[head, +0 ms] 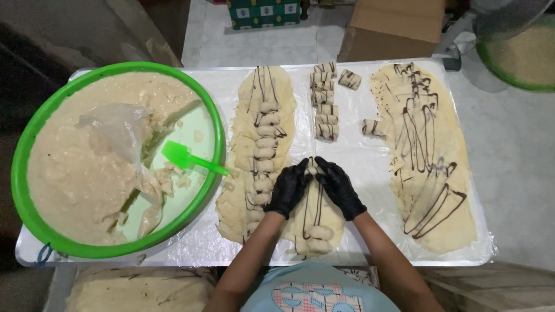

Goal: Assembling small dough balls onto a larger dough sheet to create a pastry

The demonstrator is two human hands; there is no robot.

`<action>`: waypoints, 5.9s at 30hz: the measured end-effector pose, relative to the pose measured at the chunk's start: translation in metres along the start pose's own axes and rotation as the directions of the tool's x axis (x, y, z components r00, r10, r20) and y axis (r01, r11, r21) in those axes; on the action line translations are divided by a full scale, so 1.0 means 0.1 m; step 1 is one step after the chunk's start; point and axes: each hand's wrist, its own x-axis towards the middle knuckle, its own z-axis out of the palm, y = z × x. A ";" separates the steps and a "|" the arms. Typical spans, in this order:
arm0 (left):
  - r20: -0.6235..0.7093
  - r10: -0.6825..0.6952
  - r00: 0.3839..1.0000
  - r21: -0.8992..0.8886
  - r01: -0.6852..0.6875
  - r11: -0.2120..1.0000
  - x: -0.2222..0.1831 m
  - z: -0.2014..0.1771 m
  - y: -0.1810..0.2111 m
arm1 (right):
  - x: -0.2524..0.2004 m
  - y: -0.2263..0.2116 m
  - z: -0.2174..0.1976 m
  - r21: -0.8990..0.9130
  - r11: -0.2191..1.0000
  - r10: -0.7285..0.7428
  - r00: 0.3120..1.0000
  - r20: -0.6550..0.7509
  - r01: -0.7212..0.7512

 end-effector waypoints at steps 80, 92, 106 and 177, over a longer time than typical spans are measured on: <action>-0.403 0.248 0.881 0.173 -0.193 0.966 -1.38 0.27 0.16 | -1.37 -0.66 -0.11 -0.267 0.936 -0.158 0.953 0.258 0.227; -0.287 0.082 0.954 0.285 0.003 0.959 -1.43 0.54 0.55 | -1.40 -0.44 -0.25 -0.369 0.929 0.119 0.958 0.262 -0.015; 0.033 -0.093 0.995 -0.019 0.094 0.995 -1.38 -0.11 0.09 | -1.37 -0.18 -0.53 -0.196 0.981 -0.020 0.989 -0.145 -0.009; 0.215 -0.240 0.947 -0.308 0.299 0.903 0.03 -0.12 0.55 | -1.37 -0.26 0.14 -0.126 0.967 0.241 0.951 0.192 -0.220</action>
